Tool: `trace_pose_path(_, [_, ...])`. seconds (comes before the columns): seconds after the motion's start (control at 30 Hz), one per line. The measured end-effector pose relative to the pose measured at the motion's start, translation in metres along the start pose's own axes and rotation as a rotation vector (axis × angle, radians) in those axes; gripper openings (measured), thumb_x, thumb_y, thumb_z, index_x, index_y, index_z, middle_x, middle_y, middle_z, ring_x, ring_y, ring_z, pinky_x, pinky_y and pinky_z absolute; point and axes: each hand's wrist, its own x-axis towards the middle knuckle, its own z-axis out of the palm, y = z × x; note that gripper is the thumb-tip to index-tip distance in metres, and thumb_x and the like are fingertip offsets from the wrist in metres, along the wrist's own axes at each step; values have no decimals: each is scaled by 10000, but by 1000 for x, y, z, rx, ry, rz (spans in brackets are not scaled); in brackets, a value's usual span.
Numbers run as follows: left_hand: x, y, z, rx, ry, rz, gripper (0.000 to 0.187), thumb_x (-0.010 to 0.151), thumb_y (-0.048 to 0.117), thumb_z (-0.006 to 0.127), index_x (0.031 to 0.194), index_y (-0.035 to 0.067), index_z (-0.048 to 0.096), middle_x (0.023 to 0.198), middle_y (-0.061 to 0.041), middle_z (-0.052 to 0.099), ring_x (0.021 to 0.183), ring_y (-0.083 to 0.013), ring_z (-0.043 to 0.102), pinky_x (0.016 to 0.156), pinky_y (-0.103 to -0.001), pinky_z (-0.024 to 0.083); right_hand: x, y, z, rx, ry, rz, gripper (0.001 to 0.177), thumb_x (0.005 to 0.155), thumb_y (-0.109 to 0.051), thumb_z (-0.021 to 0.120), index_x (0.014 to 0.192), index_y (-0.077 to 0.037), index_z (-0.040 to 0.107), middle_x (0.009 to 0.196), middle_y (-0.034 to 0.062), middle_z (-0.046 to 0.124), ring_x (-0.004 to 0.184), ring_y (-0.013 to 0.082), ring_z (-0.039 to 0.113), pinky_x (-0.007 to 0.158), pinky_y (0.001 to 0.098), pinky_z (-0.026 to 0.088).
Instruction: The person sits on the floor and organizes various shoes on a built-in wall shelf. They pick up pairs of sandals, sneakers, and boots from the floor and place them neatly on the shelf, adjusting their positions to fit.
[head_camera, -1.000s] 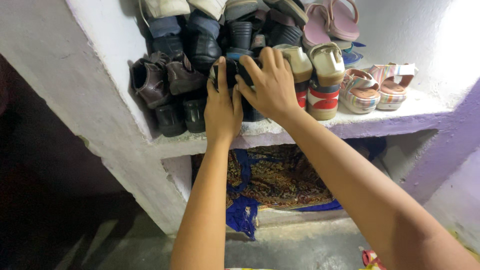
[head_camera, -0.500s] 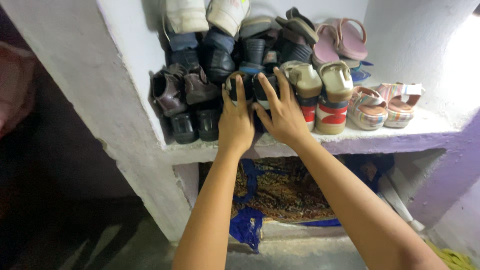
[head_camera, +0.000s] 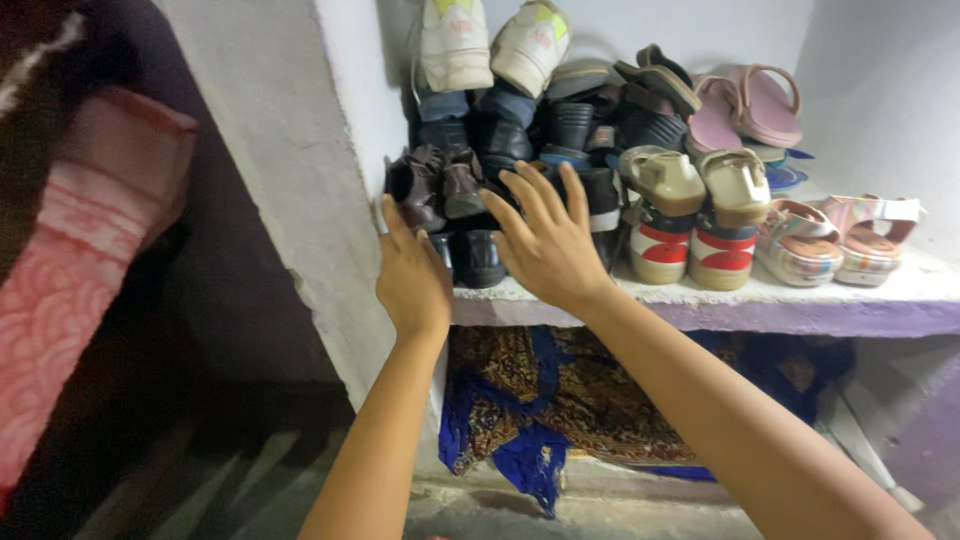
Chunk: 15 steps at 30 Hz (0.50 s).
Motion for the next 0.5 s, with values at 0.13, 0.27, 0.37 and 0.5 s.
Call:
trace_pose_path(0.13, [14,5,-2,124,-284,-147,760,993,184,559,1639,101,168,984,-232,699,789,-409,702,679,-508,551,48,-20,14,-71,-103,95,764,871,-380,688,1550,-145,426,1269,244,619,1336,413,458,1160,665,159])
trace_pose_path(0.27, [19,10,3,33,-258,-187,760,1007,350,629,1596,147,194,970,-277,674,795,-436,688,719,-514,545,80,-13,23,-65,-388,194,779,836,-413,707,1526,-226,397,1014,194,716,1176,406,578,1126,655,188])
trace_pose_path(0.37, [17,10,5,9,-223,-175,687,992,255,626,1585,178,289,1054,-263,640,907,-425,679,776,-507,540,80,-8,30,-7,-459,187,777,861,-355,744,1526,-157,392,882,140,729,985,361,665,1153,645,230])
trace_pose_path(0.5, [23,14,11,0,-97,-34,603,978,196,634,1538,216,409,1143,-250,570,981,-418,637,793,-501,535,60,3,33,16,-285,80,793,803,-249,796,1492,-106,430,858,123,715,908,326,694,1104,612,306])
